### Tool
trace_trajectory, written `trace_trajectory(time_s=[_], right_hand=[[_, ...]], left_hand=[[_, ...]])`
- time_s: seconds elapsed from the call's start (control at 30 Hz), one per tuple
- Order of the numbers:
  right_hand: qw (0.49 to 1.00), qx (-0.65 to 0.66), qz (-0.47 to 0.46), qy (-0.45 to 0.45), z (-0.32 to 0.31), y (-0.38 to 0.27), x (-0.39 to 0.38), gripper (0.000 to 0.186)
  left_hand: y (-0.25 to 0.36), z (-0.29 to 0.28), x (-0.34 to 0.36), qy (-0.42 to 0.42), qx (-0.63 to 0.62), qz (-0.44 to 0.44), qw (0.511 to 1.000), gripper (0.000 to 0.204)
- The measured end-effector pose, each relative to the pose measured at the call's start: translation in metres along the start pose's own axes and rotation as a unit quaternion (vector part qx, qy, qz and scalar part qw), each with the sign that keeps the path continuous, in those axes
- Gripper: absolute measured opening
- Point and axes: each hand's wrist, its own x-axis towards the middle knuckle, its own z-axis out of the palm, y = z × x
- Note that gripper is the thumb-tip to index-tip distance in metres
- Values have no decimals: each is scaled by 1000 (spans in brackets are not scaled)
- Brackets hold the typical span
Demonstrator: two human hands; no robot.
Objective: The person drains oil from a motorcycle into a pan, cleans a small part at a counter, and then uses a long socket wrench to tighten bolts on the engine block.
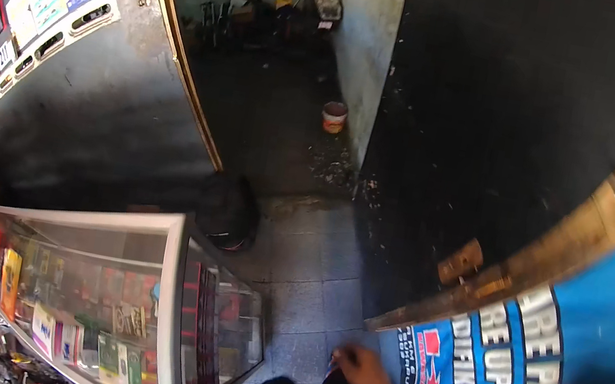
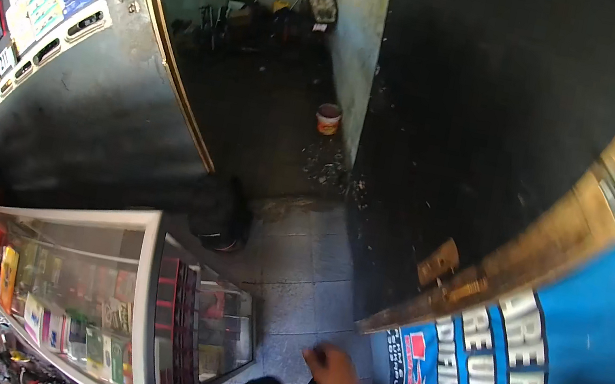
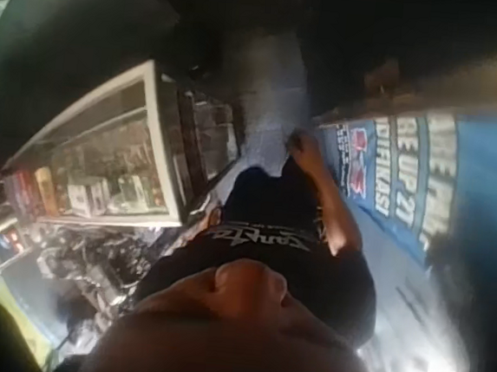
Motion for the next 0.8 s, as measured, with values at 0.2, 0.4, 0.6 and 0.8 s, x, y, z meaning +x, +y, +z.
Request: trace_trajectory(time_s=[0.2, 0.4, 0.6, 0.8], right_hand=[[982, 25, -144, -119, -11, -127, 274, 36], [971, -49, -150, -180, 40, -96, 528, 35], [994, -55, 0, -96, -38, -56, 648, 37], [977, -93, 191, -1, -82, 49, 756, 31]], left_hand=[[135, 129, 26, 54, -30, -4, 998, 44], [292, 209, 136, 85, -60, 1, 995, 44], [435, 254, 187, 130, -51, -13, 990, 44], [588, 295, 241, 147, -18, -19, 989, 44]])
